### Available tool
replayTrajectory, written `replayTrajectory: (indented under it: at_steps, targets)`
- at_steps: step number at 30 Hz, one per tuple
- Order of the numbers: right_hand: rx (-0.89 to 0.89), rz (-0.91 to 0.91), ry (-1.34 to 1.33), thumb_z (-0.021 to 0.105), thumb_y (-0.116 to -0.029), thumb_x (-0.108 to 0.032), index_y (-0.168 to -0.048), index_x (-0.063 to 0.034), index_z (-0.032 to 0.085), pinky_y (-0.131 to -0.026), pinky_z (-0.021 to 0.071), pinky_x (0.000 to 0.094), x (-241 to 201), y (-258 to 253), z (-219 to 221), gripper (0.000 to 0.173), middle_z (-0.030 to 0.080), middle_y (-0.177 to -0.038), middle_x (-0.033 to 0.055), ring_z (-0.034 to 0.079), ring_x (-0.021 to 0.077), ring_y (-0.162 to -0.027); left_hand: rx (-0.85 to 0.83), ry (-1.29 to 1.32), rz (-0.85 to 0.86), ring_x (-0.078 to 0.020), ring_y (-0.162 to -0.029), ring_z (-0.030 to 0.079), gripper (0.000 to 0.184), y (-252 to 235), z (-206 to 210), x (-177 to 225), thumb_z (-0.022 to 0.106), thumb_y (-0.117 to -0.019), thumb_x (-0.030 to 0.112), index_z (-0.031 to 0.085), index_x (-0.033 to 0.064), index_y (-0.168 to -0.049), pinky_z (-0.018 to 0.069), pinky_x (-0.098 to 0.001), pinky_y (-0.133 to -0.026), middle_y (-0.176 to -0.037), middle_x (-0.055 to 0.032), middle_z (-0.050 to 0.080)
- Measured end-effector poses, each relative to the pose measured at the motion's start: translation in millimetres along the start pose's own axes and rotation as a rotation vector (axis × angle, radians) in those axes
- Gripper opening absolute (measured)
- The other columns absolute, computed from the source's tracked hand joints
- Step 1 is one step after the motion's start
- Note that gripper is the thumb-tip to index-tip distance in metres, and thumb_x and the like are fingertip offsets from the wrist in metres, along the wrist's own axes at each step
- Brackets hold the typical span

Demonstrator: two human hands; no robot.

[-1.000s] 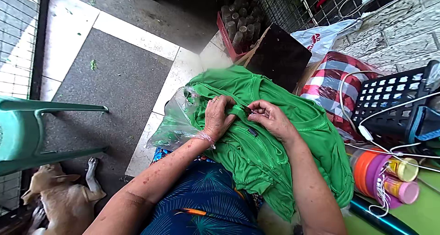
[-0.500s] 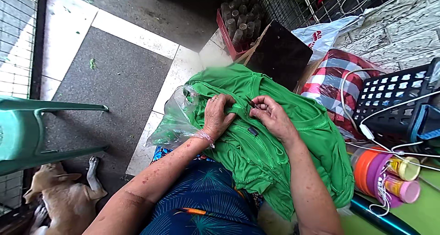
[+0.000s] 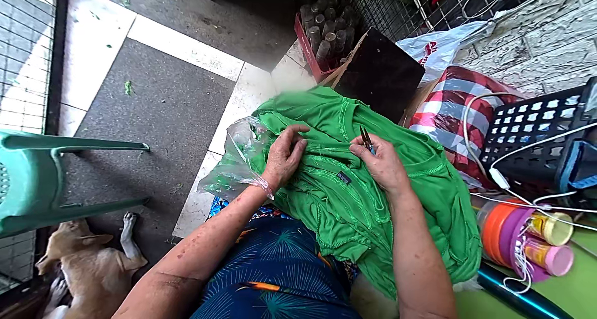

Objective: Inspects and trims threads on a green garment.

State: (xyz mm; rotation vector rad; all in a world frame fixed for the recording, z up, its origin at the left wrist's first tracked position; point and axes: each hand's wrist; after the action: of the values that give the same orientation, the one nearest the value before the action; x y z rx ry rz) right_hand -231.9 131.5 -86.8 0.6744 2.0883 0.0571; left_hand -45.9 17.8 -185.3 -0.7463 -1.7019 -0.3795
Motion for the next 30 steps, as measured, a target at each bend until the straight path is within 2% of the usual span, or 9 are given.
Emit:
replayTrajectory:
  at_steps: [5,7,10,13,15,20,23,26,30]
  targets:
    - [0.011,0.015,0.119,0.062,-0.1028,-0.011,-0.101,-0.0001,0.064,-0.058,0.0398,0.028,-2,-2,7,0.012,0.053,-0.073,0.0055,0.045,0.0108,-0.061,0.094,-0.107,0.078,-0.0226,-0.086,0.063,0.031,-2,3,4,0.062,-0.0993,0.013,0.061,-0.0016,-0.127,0.0525,-0.0382,-0.081,-0.101,-0.0148,0.067]
    - [0.006,0.02,0.129,0.062,-0.1026,-0.012,-0.101,-0.0002,0.065,-0.057,0.0391,0.0274,-4,-2,7,0.012,0.052,-0.073,0.005,0.044,0.0103,-0.06,0.159,-0.116,0.195,-0.0224,-0.091,0.064,0.024,-5,-1,11,0.065,-0.0967,0.009,0.066,-0.0045,-0.117,0.0535,-0.0339,-0.084,-0.11,-0.0196,0.065]
    - [-0.004,0.024,0.124,0.062,-0.1024,-0.011,-0.098,-0.0008,0.064,-0.055,0.0375,0.0257,-4,-3,7,0.011,0.051,-0.071,0.0043,0.043,0.0093,-0.058,0.137,-0.068,0.324,-0.0186,-0.094,0.064,0.018,-10,-6,24,0.057,-0.1004,0.004,0.071,-0.0067,-0.104,0.0524,-0.0269,-0.088,-0.102,-0.0188,0.066]
    - [-0.004,0.028,0.123,0.062,-0.1022,-0.011,-0.098,-0.0012,0.064,-0.055,0.037,0.0254,-4,-3,7,0.01,0.05,-0.07,0.0038,0.042,0.0092,-0.057,-0.064,-0.113,0.247,-0.0234,-0.093,0.067,0.026,-14,-1,28,0.054,-0.1032,0.014,0.074,-0.0028,-0.109,0.0545,-0.0348,-0.087,-0.102,-0.0173,0.069]
    - [-0.005,0.034,0.123,0.063,-0.102,-0.01,-0.098,-0.0006,0.064,-0.055,0.0378,0.0263,-5,-3,7,0.01,0.051,-0.071,0.0045,0.043,0.0099,-0.057,-0.14,-0.109,0.164,-0.0228,-0.089,0.065,0.025,-15,6,23,0.066,-0.0982,0.022,0.076,0.0028,-0.11,0.0542,-0.038,-0.081,-0.102,-0.0143,0.067]
    - [-0.012,0.027,0.14,0.062,-0.1026,-0.011,-0.098,-0.0014,0.063,-0.052,0.0371,0.027,-3,-1,8,0.011,0.049,-0.067,0.0042,0.042,0.0111,-0.054,-0.167,-0.051,0.007,-0.0176,-0.087,0.064,0.006,-17,11,24,0.08,-0.0874,0.016,0.079,0.0095,-0.089,0.0527,-0.0369,-0.078,-0.097,-0.0078,0.067]
    - [-0.005,0.004,0.154,0.061,-0.1032,-0.011,-0.1,-0.0009,0.063,-0.053,0.037,0.028,-4,-1,8,0.011,0.049,-0.068,0.0048,0.042,0.0114,-0.055,-0.205,0.05,-0.106,-0.0099,-0.09,0.064,0.01,-27,4,12,0.075,-0.0911,0.015,0.077,0.0061,-0.088,0.0515,-0.0308,-0.085,-0.093,-0.0046,0.07]
    - [0.024,-0.052,0.176,0.062,-0.1024,-0.011,-0.101,-0.0014,0.064,-0.053,0.0382,0.0279,0,2,11,0.01,0.053,-0.07,0.0053,0.044,0.0109,-0.056,-0.186,0.118,-0.145,-0.0008,-0.078,0.06,0.012,-23,-3,3,0.068,-0.0969,0.015,0.071,0.004,-0.092,0.0492,-0.0207,-0.076,-0.083,0.0003,0.066]
    - [0.102,-0.197,0.212,0.068,-0.0959,-0.004,-0.103,0.0027,0.068,-0.068,0.0516,0.0346,5,4,16,0.01,0.066,-0.085,0.0135,0.062,0.0186,-0.073,-0.148,0.129,-0.101,-0.004,-0.074,0.064,0.011,-10,-6,3,0.062,-0.1014,0.012,0.066,0.0024,-0.099,0.0531,-0.0213,-0.073,-0.086,-0.0038,0.069]
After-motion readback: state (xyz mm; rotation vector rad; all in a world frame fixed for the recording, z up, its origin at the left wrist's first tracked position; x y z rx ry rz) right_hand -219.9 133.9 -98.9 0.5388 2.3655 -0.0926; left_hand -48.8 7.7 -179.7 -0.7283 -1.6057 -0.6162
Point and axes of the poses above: each hand's wrist, its own y-axis away from the middle knuckle, its own z-axis out of the palm, x = y × z
